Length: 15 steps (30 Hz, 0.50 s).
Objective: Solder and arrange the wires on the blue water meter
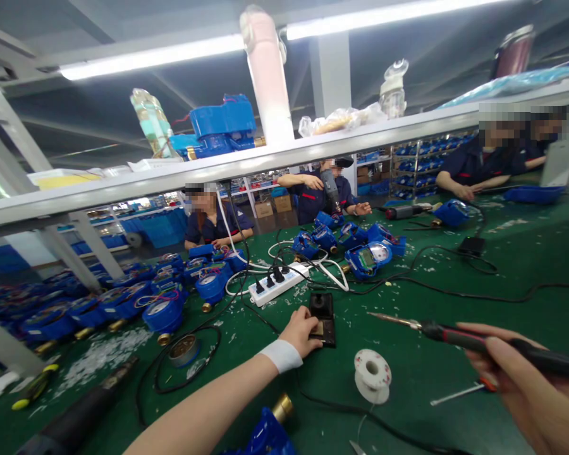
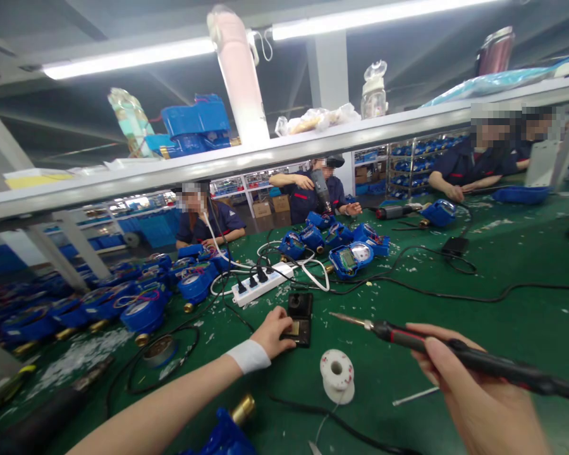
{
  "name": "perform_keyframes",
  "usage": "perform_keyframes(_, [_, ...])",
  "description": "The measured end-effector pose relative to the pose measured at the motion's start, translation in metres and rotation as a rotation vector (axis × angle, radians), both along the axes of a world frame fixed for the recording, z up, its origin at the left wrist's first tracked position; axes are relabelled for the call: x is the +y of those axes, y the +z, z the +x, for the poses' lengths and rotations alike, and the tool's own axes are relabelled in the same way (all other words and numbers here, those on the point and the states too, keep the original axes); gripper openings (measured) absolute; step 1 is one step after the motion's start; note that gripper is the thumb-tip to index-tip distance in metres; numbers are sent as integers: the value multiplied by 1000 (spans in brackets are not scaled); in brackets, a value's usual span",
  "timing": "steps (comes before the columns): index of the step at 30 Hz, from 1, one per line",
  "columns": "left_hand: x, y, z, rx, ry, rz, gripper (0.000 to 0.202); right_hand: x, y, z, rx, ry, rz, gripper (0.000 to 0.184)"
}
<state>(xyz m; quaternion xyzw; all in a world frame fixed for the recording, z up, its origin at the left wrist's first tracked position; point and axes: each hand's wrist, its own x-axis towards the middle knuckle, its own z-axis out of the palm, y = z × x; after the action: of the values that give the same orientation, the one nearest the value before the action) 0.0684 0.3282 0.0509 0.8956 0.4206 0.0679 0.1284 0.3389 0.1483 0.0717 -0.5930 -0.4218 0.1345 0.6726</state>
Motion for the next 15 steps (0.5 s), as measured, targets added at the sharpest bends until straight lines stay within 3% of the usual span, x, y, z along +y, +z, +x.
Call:
perform_keyframes(4, [-8, -3, 3, -66, 37, -27, 22, 38, 24, -7, -107, 104, -81, 37])
perform_keyframes(8, [-5, -3, -1, -159, 73, -80, 19, 68, 37, -20, -244, 151, -86, 37])
perform_keyframes(15, [12, -24, 4, -169, 259, -254, 29, 112, 38, -57, -381, 299, -103, 37])
